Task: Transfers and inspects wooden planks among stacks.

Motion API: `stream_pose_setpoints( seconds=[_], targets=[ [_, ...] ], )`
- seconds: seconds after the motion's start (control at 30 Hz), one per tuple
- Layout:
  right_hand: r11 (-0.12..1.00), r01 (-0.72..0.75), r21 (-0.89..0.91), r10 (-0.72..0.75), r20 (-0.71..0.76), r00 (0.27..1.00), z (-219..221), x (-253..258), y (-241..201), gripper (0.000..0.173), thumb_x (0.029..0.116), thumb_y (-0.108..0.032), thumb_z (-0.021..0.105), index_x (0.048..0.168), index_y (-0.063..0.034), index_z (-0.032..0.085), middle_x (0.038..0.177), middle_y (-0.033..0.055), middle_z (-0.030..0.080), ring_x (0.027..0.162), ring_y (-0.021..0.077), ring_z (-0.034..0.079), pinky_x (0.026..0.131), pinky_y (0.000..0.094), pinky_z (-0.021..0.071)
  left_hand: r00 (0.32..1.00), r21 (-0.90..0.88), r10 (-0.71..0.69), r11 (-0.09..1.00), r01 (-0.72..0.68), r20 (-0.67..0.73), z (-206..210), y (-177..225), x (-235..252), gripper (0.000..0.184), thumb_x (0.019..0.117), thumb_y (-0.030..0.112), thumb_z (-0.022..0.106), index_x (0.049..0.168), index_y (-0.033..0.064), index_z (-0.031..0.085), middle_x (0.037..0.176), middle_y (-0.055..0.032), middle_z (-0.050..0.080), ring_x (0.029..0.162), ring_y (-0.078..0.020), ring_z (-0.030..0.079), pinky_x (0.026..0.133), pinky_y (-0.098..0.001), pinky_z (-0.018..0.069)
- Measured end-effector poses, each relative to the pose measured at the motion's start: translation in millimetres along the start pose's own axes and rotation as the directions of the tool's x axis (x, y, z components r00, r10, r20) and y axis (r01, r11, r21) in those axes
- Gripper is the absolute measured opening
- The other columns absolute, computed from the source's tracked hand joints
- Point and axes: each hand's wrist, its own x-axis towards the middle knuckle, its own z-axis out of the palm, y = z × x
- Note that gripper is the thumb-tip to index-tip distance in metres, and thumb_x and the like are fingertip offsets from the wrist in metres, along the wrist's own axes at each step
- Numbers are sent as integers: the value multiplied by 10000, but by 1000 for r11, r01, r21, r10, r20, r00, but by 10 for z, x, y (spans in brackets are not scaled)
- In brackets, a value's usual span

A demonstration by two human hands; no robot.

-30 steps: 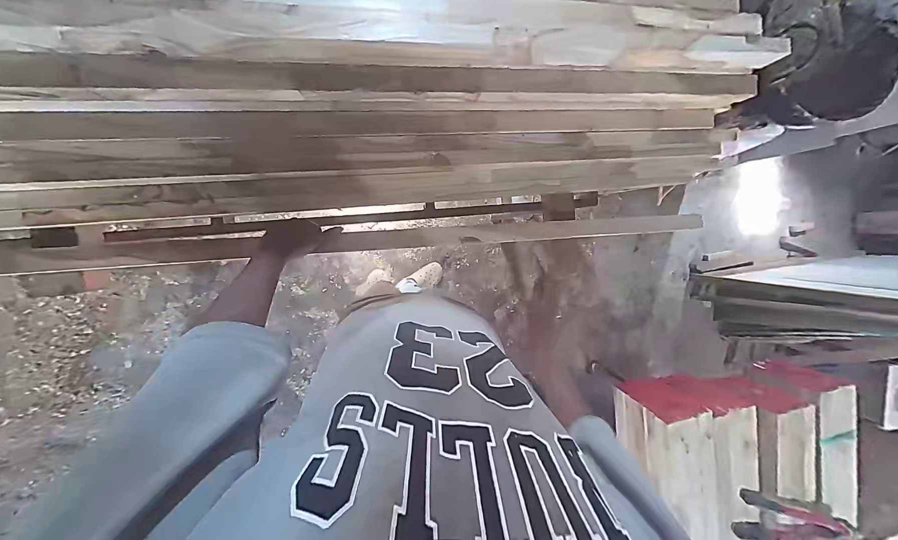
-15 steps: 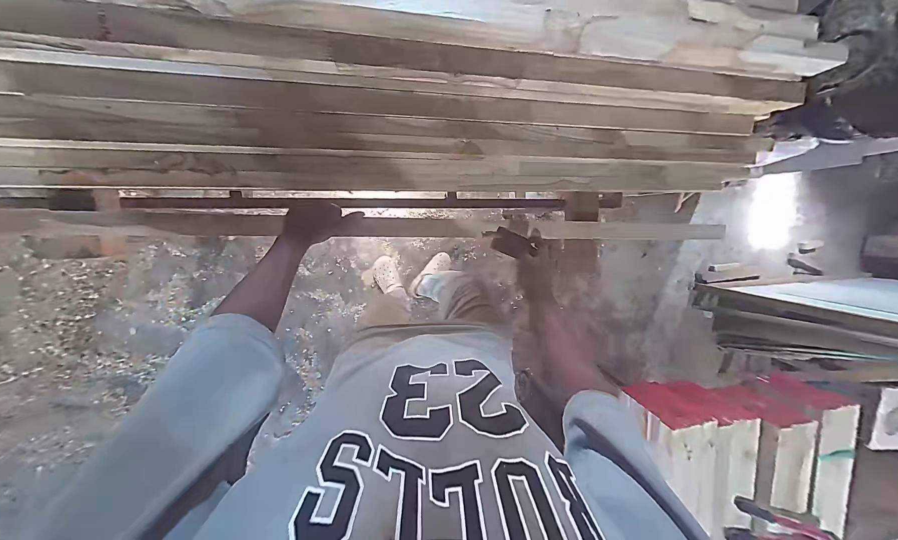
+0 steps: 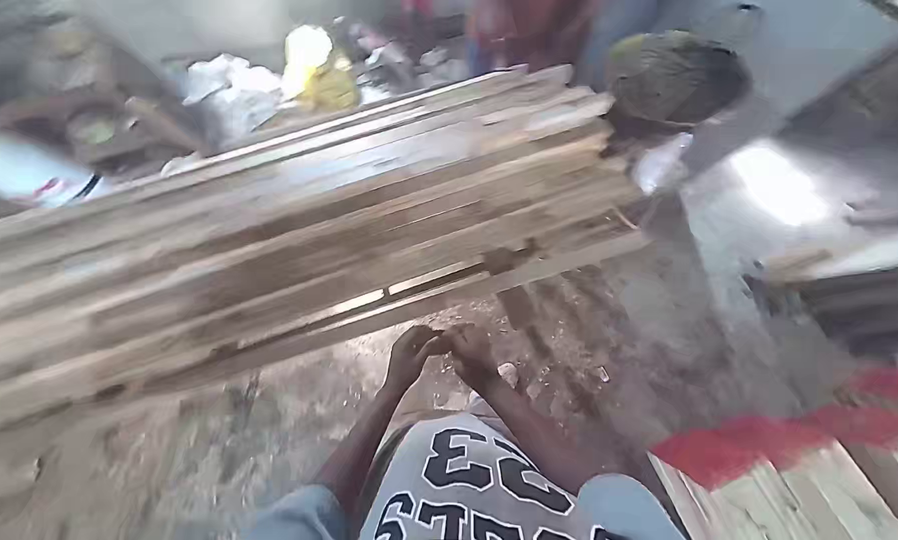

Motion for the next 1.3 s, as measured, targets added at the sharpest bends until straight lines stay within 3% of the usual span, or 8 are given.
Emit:
stream_pose_setpoints(
  seconds=[0.13, 0.37, 0.53, 0.77, 0.87, 0.97, 1.17, 1.3],
  targets=[
    [1000, -15, -12, 17, 162, 987, -756, -454, 831, 330, 837, -30, 702, 1163, -75, 700, 1149, 172, 688, 1115, 369, 648, 954, 573, 517, 975, -128, -139, 978, 163, 174, 917, 305, 206, 273, 1019, 218, 622, 1153, 4, 725, 1059, -100, 759, 943, -161, 737, 898, -390, 615],
    [987, -143, 73, 124, 216, 968, -1352, -920, 1708, 328, 856, -111, 723, 1179, -66, 695, 1160, 195, 670, 1133, 375, 631, 1001, 562, 489, 898, 205, -189, 972, 114, 397, 1763, 718, 644, 273, 1046, 243, 565, 1057, 23, 726, 862, -101, 710, 754, -184, 671, 759, -427, 572],
    [902, -354, 246, 258, 349, 901, -1413, -898, 2134, 309, 919, -155, 634, 1222, -104, 663, 1157, 149, 684, 1109, 321, 657, 966, 543, 528, 801, 540, -345, 841, 32, 489, 1847, 1164, 961, 364, 1092, 284, 481, 1107, 8, 717, 1012, -179, 725, 979, -304, 697, 951, -533, 527],
    [599, -780, 181, 729, 278, 625, -2005, -935, 3140, 392, 989, -307, 600, 1318, -94, 622, 1215, 158, 695, 1143, 328, 666, 996, 577, 516, 779, 425, -246, 905, -28, 576, 2172, 1919, 1882, 303, 1071, 206, 503, 1235, 49, 703, 1103, -142, 737, 968, -248, 724, 940, -478, 570],
    [377, -870, 316, 902, 87, 423, -2140, -1063, 3448, 358, 1003, -307, 584, 1282, -92, 647, 1144, 178, 705, 1075, 342, 680, 939, 585, 532, 749, 360, -190, 930, -70, 635, 2408, 2388, 2480, 326, 1081, 232, 499, 1305, 59, 660, 1186, -136, 712, 1030, -228, 714, 972, -448, 568],
    [201, -930, 307, 978, -7, 209, -2324, -1276, 3635, 377, 982, -324, 631, 1271, -85, 659, 1135, 203, 711, 1071, 373, 685, 920, 617, 530, 721, 248, -149, 968, -33, 677, 2723, 2966, 3093, 301, 1067, 177, 523, 1306, 30, 633, 1125, -131, 704, 920, -199, 702, 852, -397, 595],
    [180, -960, 213, 982, 10, 186, -2509, -1524, 4226, 366, 1034, -293, 593, 1270, -22, 665, 1163, 247, 699, 1118, 413, 668, 979, 613, 508, 794, -183, 92, 983, 25, 601, 3458, 4166, 4741, 321, 1066, 140, 517, 1331, -35, 565, 1120, -165, 686, 926, -190, 676, 855, -358, 566],
    [247, -969, 10, 953, 176, 245, -2893, -1466, 4569, 358, 1061, -332, 512, 1262, -80, 668, 1155, 200, 715, 1115, 370, 682, 966, 585, 523, 919, -183, -20, 978, 100, 393, 3883, 4684, 5846, 678, 1026, 212, 640, 1588, 32, 307, 1536, -210, 476, 1334, -326, 566, 1075, -469, 514]
  ],
)
